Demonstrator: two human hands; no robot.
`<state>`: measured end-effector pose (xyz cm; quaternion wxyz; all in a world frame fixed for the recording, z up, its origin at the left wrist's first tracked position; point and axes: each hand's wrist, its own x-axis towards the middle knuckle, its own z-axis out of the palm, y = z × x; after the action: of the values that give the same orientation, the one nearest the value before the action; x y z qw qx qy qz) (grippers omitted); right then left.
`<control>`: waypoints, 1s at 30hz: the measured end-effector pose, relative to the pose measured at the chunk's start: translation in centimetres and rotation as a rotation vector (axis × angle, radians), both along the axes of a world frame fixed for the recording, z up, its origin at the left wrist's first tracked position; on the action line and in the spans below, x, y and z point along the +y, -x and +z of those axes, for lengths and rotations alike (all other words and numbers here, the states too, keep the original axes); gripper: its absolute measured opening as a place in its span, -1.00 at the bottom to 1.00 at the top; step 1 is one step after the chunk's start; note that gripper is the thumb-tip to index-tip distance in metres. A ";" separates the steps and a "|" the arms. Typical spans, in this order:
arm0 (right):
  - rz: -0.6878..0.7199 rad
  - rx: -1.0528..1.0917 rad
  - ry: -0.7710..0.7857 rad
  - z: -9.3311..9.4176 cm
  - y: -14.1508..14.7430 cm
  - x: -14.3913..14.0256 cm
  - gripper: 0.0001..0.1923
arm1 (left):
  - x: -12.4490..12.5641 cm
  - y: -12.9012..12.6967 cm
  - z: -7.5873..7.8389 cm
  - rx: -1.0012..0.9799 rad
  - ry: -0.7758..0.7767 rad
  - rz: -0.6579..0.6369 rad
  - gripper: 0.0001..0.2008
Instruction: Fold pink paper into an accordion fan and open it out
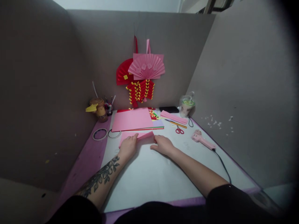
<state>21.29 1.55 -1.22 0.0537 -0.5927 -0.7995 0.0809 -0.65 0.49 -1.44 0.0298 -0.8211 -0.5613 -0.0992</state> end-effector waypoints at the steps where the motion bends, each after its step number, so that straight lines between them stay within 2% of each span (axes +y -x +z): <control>1: 0.016 0.016 0.013 0.0 -0.2 0.1 -0.58 | 0.0 0.1 0.1 -0.029 0.004 0.008 -0.53; 4: -0.030 0.037 -0.016 -0.3 -0.6 0.3 -0.56 | 0.0 0.2 0.4 -0.098 0.001 -0.003 -0.53; 6: -0.010 0.047 -0.079 -0.6 -0.5 0.1 -0.65 | -0.1 0.3 0.5 -0.098 -0.004 -0.016 -0.52; 11: 0.407 0.166 -0.315 -1.3 1.0 -1.7 -0.79 | -0.2 -0.2 0.3 0.024 0.028 -0.114 -0.71; 12: 0.424 0.191 -0.382 -1.4 1.3 -1.9 -0.81 | -0.3 -0.3 0.2 0.037 0.024 -0.147 -0.73; 15: 0.343 0.198 -0.493 -1.5 2.0 -1.6 -0.85 | -0.5 -0.6 -0.1 0.030 0.012 -0.235 -0.77; 19: 0.354 0.099 -0.404 -1.9 2.0 -0.6 -0.87 | -0.6 -0.6 -0.5 0.007 0.057 -0.314 -0.81; 24: 0.351 0.095 -0.344 -2.0 2.4 -0.8 -0.83 | -0.4 -0.5 -1.1 -0.081 0.044 -0.284 -0.80; 30: 0.370 0.086 -0.343 -2.3 2.6 -0.7 -0.91 | -0.7 -0.7 -0.5 -0.012 0.005 -0.291 -0.82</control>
<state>18.68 0.86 -3.50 0.1717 -0.4144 -0.8935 -0.0222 0.05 -0.19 -1.93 0.0095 -0.8933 -0.4367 -0.1060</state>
